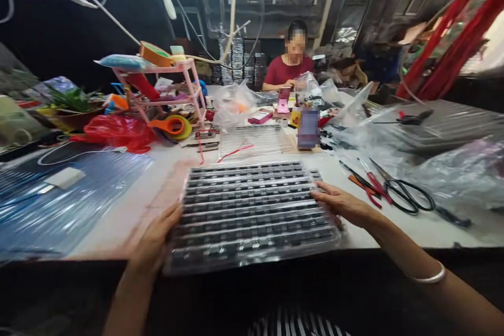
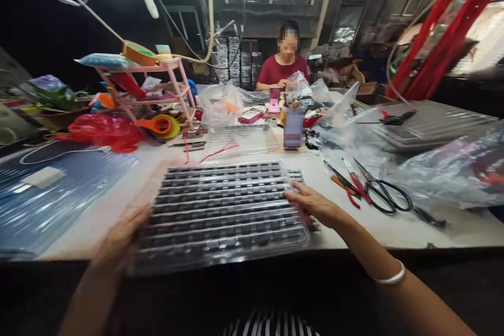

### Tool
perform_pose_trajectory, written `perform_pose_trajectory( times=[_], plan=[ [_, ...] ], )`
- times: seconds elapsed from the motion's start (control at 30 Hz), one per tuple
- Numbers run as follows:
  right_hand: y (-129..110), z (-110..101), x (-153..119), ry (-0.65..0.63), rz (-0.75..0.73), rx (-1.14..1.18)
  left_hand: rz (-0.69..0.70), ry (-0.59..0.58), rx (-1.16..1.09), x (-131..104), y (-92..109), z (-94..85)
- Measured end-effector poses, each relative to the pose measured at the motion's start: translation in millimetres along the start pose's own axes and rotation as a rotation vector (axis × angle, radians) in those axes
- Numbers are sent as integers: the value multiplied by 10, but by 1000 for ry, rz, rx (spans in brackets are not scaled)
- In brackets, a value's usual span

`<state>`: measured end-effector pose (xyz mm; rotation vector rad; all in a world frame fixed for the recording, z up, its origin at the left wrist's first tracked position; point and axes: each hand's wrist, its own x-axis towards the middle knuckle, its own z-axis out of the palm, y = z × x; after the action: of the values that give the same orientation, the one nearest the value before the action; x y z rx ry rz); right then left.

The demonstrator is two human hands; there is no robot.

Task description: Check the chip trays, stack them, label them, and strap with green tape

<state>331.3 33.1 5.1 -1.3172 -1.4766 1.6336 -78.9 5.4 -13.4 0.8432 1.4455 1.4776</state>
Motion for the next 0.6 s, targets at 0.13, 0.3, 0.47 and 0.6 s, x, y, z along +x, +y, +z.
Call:
perform_pose_trajectory(
  times=[0.13, 0.3, 0.47, 0.6],
  plan=[
    [271, -367, -130, 211, -3, -69, 35, -465, 249, 309, -87, 694],
    [456, -605, -29, 320, -84, -474, 206, -390, 1095, 369, -91, 849],
    [733, -676, -105, 546, -72, -629, 386, -285, 1210, 104, -141, 821],
    [893, -760, -215, 434, -399, -729, 393, -334, 851, 211, -278, 801]
  ],
)
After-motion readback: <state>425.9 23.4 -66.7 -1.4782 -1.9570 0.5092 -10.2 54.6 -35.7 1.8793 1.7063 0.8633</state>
